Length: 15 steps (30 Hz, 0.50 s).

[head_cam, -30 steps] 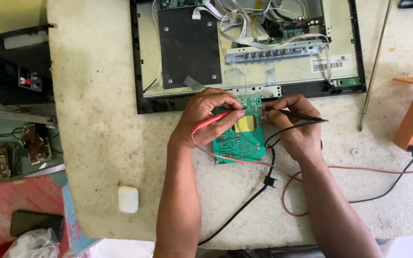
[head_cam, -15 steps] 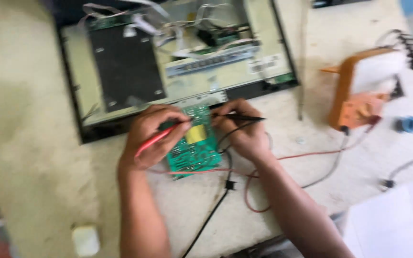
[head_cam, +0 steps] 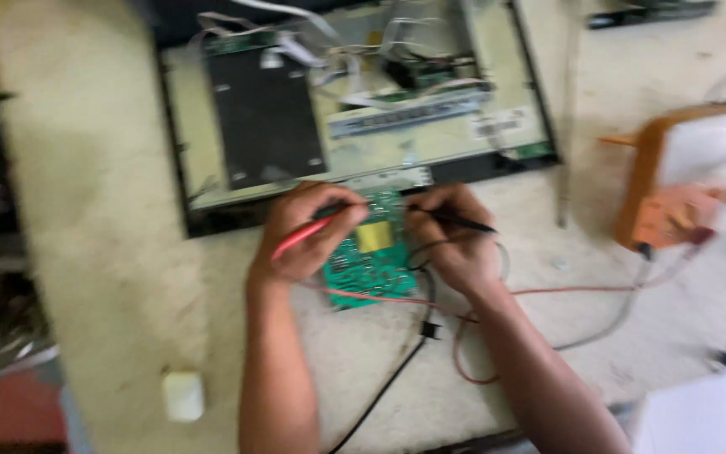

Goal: The person uses a multimeter with red and black probes to test various points on a green circuit board. They move the probes across different components and flip the board over to access the other side.

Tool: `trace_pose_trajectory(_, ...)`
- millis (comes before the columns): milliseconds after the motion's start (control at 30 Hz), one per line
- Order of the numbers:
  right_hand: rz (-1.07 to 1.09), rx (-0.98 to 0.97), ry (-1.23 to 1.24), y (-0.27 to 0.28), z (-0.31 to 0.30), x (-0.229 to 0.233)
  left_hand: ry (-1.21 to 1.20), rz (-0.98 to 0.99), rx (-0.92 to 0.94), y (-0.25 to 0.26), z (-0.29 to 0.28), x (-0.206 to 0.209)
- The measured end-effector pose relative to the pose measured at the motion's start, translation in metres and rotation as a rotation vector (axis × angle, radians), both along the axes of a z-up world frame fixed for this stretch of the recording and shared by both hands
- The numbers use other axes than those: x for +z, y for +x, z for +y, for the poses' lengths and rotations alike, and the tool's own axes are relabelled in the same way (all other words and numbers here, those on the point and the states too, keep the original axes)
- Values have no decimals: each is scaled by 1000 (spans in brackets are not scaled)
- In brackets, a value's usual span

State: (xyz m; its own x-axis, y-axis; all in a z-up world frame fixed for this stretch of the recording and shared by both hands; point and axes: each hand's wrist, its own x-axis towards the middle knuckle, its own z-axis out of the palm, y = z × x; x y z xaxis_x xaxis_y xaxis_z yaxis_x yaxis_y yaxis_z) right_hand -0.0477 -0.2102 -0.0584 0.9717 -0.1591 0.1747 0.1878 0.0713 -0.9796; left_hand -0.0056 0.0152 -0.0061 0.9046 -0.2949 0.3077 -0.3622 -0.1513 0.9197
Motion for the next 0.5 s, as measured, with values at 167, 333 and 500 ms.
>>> trace_pose_trajectory(167, -86, -23, -143, -9, 6, 18, -88, 17, -8, -2, -1, 9)
trace_pose_trajectory(333, -128, -23, -430, -13, 5, 32, -166, 17, -72, 1, -6, 14)
trace_pose_trajectory(500, -192, -40, -413, -14, 13, 38, -110, -67, -71, 4, -11, 10)
